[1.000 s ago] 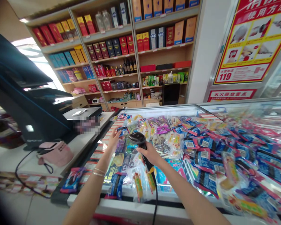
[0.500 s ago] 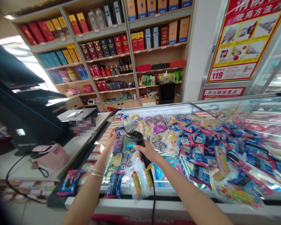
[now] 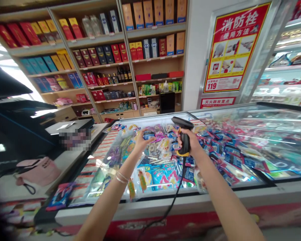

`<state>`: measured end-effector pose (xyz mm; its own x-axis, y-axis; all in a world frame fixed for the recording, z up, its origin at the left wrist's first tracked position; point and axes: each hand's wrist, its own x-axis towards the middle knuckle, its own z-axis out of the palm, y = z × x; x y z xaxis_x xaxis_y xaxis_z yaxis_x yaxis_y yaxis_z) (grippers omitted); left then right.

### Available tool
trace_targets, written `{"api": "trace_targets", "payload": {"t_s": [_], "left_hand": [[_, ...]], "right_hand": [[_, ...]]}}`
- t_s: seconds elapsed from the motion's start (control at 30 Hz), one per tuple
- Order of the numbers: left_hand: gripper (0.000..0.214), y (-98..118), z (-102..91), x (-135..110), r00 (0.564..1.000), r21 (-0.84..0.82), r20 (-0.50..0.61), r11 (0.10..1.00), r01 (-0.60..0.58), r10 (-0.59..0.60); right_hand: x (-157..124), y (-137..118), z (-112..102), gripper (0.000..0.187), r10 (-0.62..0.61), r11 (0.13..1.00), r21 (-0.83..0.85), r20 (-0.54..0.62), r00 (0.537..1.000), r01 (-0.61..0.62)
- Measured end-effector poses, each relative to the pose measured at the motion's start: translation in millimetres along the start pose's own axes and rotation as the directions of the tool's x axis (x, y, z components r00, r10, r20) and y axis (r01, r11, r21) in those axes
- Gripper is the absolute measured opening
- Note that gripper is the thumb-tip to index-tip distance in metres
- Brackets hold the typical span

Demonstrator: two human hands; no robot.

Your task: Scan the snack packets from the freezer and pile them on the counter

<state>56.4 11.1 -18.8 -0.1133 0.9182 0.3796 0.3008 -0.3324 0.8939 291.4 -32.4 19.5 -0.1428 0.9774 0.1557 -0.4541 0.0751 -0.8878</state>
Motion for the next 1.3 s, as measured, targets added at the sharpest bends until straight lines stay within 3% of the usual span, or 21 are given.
{"api": "trace_targets", "payload": {"t_s": [0.1,0.2,0.3,0.37,0.47,0.57,0.7,0.87,1.1,1.2,1.3], "left_hand": [[0.079,5,47.8,-13,0.999,0.024,0.042,1.000,0.006,-0.007],[0.071,1,76.7,-29,0.994,0.177,0.106,0.984,0.019,-0.038],[0.058,-7,85.9,-37,0.996,0.333,0.093,0.942,-0.032,0.001],[0.052,-13,84.8,-37,0.998,0.281,0.053,0.959,-0.031,0.017],[0.049,-23,81.6,-32,0.997,0.134,-0.055,0.989,0.056,-0.049],[0.044,-31,85.3,-31,0.993,0.146,-0.008,0.982,0.120,-0.120],[0.042,-31,96.0,-40,0.988,0.236,0.151,0.972,-0.009,-0.027],[0.050,-23,94.3,-46,0.995,0.316,0.065,0.947,0.053,-0.078],[0.045,-10,85.9,-49,0.985,0.510,0.142,0.860,0.011,-0.097],[0.041,6,81.0,-47,0.986,0.593,0.131,0.805,0.007,-0.105],[0.041,21,72.1,-41,0.986,0.589,0.123,0.808,0.022,-0.116]], "right_hand": [[-17,-13,-48,0.016,-0.082,0.997,-0.019,-0.143,0.986,0.080],[-29,-15,-85,0.017,-0.074,0.997,-0.052,-0.224,0.972,0.064],[-34,-12,-111,0.016,-0.092,0.995,-0.074,-0.285,0.954,0.074],[-35,-9,-124,0.016,-0.128,0.991,-0.088,-0.322,0.938,0.105],[-35,-5,-136,0.016,-0.168,0.983,-0.124,-0.338,0.926,0.133],[-37,-3,-142,0.015,-0.170,0.985,-0.087,-0.368,0.914,0.148],[-37,-4,-141,0.012,-0.120,0.993,-0.041,-0.400,0.909,0.113],[-37,-5,-137,0.014,-0.057,0.998,0.012,-0.427,0.903,0.068],[-31,-9,-135,0.007,0.065,0.991,0.134,-0.465,0.883,-0.003],[-26,-20,-133,0.007,0.111,0.989,0.139,-0.466,0.878,-0.051],[-25,-39,-124,0.008,0.119,0.991,0.106,-0.443,0.888,-0.080]]}}
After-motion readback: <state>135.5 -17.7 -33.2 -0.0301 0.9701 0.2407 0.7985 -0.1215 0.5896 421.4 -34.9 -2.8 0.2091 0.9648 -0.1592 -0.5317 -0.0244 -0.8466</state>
